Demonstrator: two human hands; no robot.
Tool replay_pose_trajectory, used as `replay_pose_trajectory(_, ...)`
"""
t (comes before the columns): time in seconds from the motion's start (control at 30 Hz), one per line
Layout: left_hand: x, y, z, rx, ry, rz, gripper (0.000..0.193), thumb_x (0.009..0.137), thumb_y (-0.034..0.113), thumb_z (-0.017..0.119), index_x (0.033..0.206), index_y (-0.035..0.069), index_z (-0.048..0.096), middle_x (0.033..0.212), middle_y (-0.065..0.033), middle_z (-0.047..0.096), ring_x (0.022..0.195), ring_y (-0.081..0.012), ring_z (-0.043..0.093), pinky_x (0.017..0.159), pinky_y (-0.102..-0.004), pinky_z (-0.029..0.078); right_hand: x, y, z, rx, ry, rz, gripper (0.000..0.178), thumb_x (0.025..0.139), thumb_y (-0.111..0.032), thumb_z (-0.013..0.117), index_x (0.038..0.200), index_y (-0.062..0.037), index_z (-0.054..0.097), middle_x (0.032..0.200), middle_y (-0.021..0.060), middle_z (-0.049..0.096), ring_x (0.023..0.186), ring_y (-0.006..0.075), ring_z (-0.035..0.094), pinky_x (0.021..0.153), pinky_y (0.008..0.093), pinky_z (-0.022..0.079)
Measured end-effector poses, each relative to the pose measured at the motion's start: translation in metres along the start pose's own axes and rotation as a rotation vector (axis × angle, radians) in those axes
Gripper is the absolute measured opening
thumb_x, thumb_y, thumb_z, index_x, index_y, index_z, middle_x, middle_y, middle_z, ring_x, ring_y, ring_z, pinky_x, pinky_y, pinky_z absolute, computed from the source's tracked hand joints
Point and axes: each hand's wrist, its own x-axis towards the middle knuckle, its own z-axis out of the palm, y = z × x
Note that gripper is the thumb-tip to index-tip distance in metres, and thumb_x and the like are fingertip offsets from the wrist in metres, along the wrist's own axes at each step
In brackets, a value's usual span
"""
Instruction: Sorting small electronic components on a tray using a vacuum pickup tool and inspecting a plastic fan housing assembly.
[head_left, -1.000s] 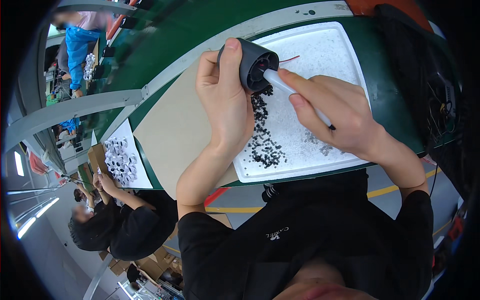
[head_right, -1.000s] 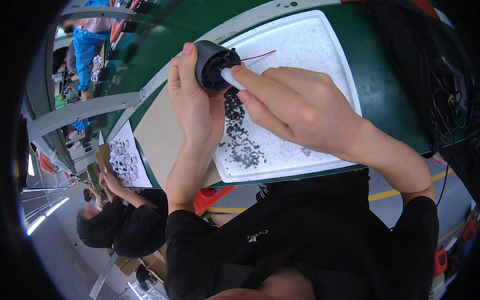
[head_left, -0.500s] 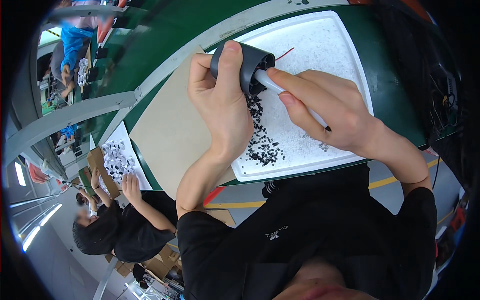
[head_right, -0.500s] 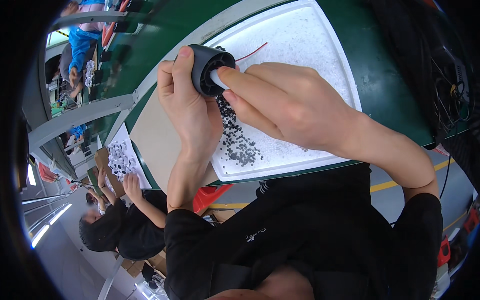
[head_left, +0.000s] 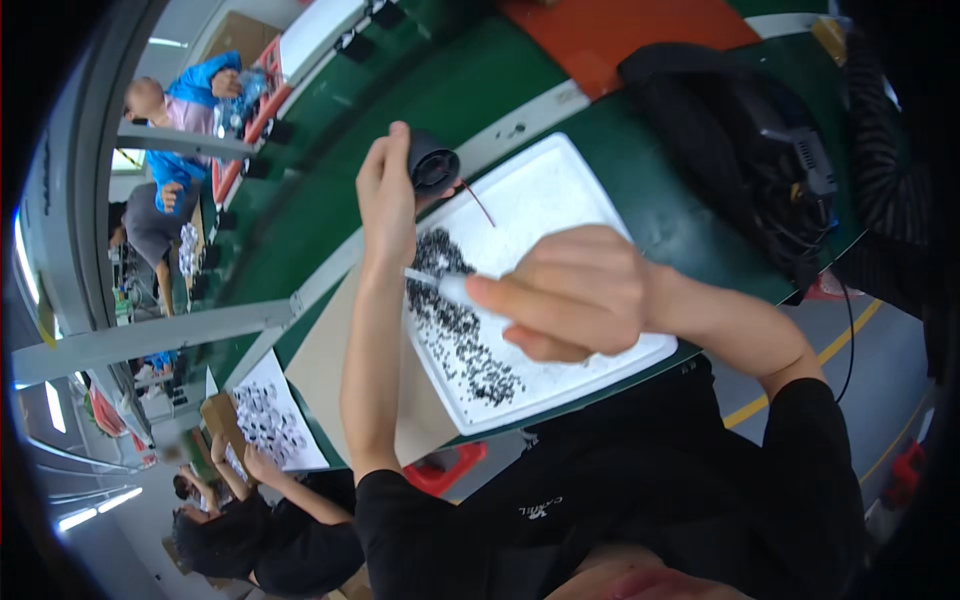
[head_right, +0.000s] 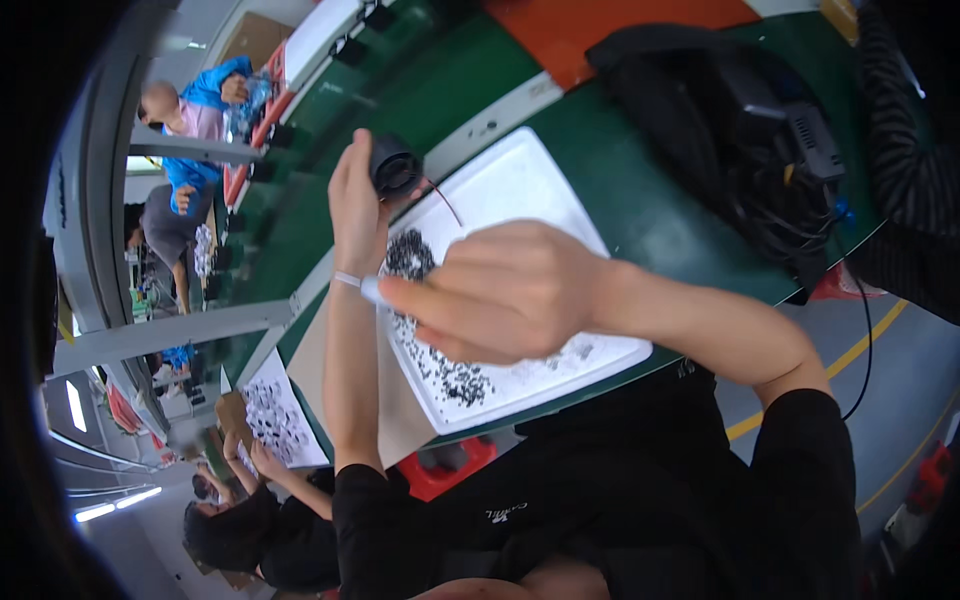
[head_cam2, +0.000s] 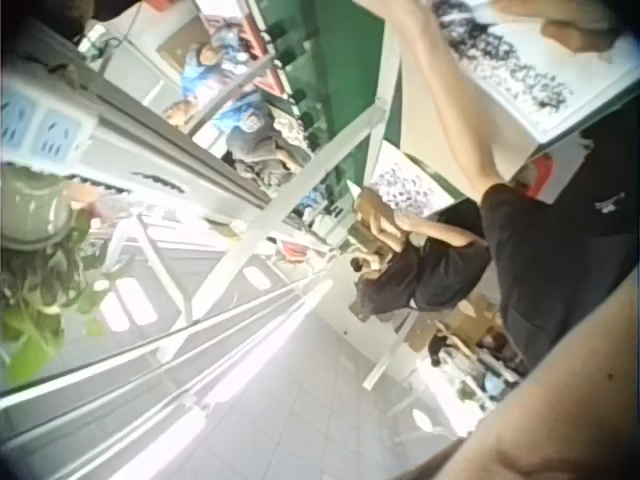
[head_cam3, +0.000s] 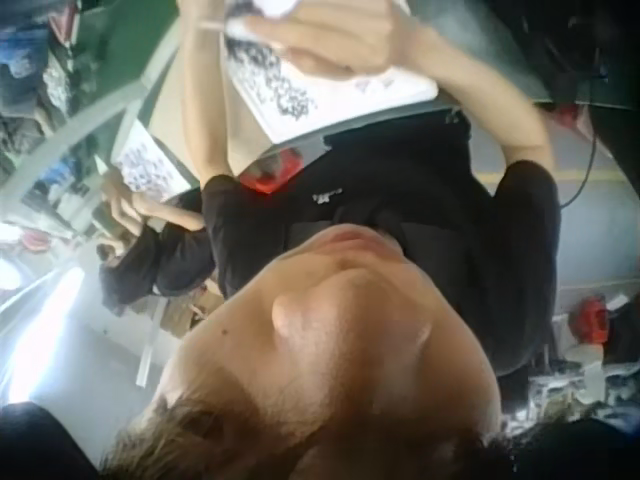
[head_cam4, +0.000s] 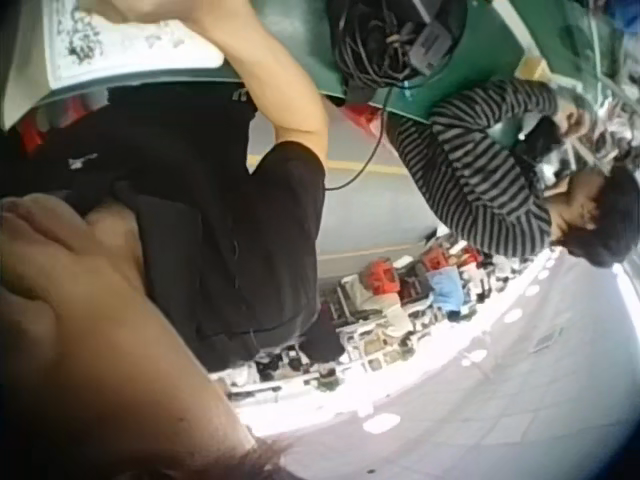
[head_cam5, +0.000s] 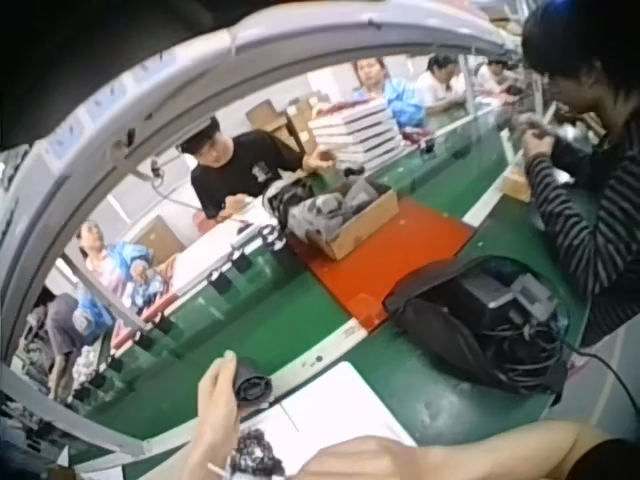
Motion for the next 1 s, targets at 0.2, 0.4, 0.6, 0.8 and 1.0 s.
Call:
replay_pose_trajectory(0.2, 0.070, 0.036, 0.089, 0.210, -0.358, 0.190, 0.047, 0.103, 0.040, 0.050, 0.119, -0.004, 0.055, 0.100, -0.0140, 0.067, 0.085, -0.0257, 0.072, 0.077, -0.0318, 0.059, 0.006, 0.006, -0.019, 0.047, 0.188, -0.120, 0.028, 0.091, -0.013, 0.061, 0.103, 0.0118, 0.066, 0.066, 0.0094, 0.061, 0.052, 0.0192, 0.059, 0.046, 0.0286, 0.048)
replay_pose_trajectory(0.4, 0.111, 0.061, 0.129, -0.011, -0.450, 0.306, 0.048, 0.104, 0.038, 0.048, 0.124, -0.006, 0.053, 0.109, -0.0154, 0.064, 0.088, -0.0254, 0.070, 0.079, -0.0324, 0.057, 0.009, 0.017, -0.033, -0.044, 0.231, -0.082, 0.027, 0.091, -0.012, 0.060, 0.103, 0.0111, 0.066, 0.067, 0.0080, 0.062, 0.052, 0.0174, 0.059, 0.046, 0.0269, 0.048)
replay_pose_trajectory(0.6, 0.185, 0.021, 0.056, 0.594, -0.087, 0.332, 0.039, 0.097, 0.031, 0.059, 0.118, -0.002, 0.060, 0.106, -0.0139, 0.065, 0.082, -0.0242, 0.071, 0.072, -0.0328, 0.056, 0.014, 0.015, -0.031, -0.094, 0.288, -0.069, 0.023, 0.087, -0.013, 0.066, 0.104, 0.0020, 0.070, 0.072, 0.0058, 0.062, 0.052, 0.0134, 0.057, 0.046, 0.0239, 0.045)
replay_pose_trajectory(0.8, 0.230, -0.005, 0.018, 1.300, 0.098, 0.742, 0.049, 0.087, 0.029, 0.069, 0.129, 0.005, 0.057, 0.119, -0.0165, 0.062, 0.104, -0.0340, 0.065, 0.090, -0.0445, 0.052, 0.014, 0.014, -0.035, -0.133, 0.273, -0.104, 0.027, 0.077, -0.010, 0.075, 0.104, -0.0136, 0.074, 0.079, 0.0016, 0.061, 0.054, 0.0095, 0.054, 0.045, 0.0201, 0.043)
replay_pose_trajectory(1.0, 0.283, -0.024, 0.043, 1.287, 0.219, 0.970, 0.049, 0.084, 0.027, 0.071, 0.127, 0.007, 0.058, 0.125, -0.0198, 0.058, 0.119, -0.0365, 0.053, 0.103, -0.0435, 0.042, 0.015, 0.014, -0.036, -0.147, 0.369, -0.026, 0.030, 0.075, -0.007, 0.075, 0.105, -0.0130, 0.074, 0.078, 0.0005, 0.059, 0.060, 0.0084, 0.055, 0.046, 0.0191, 0.042)
